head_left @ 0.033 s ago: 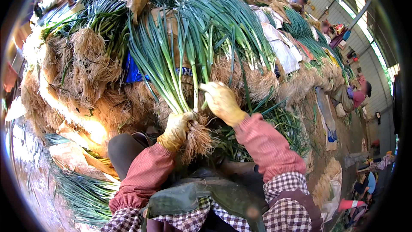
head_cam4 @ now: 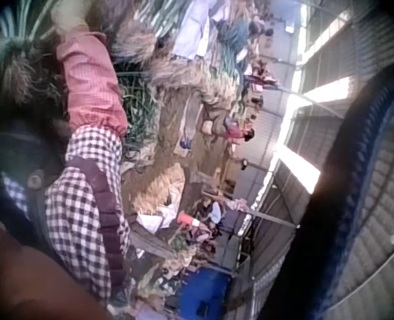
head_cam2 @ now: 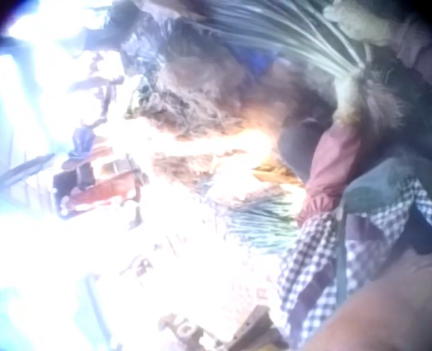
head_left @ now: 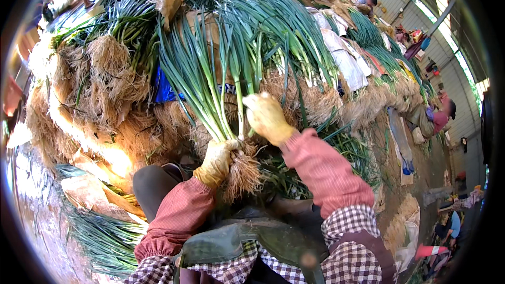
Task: The person bundles leeks by hand while sitting on the floor of a large processing shed. They gather stalks from a massive pile, group them into bundles, and place them onto the pile.
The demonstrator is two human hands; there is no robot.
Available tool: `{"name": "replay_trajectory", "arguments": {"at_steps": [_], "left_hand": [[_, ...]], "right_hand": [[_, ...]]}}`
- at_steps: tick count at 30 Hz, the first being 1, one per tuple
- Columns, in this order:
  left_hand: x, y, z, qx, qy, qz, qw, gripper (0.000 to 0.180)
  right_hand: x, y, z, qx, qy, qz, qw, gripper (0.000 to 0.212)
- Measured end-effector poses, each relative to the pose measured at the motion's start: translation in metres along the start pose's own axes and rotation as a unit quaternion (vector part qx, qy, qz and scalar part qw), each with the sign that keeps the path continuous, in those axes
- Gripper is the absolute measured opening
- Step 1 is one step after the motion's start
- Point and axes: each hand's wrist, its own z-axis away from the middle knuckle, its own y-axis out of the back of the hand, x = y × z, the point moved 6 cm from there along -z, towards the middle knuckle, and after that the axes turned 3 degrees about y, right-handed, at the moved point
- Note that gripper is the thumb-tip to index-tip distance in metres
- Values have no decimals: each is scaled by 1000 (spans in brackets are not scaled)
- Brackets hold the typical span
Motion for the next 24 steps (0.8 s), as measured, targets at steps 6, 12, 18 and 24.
{"name": "replay_trajectory", "arguments": {"at_steps": [6, 12, 18, 24], "left_hand": [[-4, 1, 4, -72, -21, 10, 997, 20], [-2, -11, 8, -78, -27, 21, 996, 20], [-1, -14, 3, -51, -38, 70, 996, 14], [-7, -8, -4, -7, -51, -8, 999, 15]], "right_hand": [[110, 80, -127, 125, -199, -52, 971, 70], [208, 183, -14, 400, -195, 117, 888, 58], [27, 53, 73, 36, -105, -508, 854, 29], [-22, 14, 89, 225, -36, -386, 894, 9]]}}
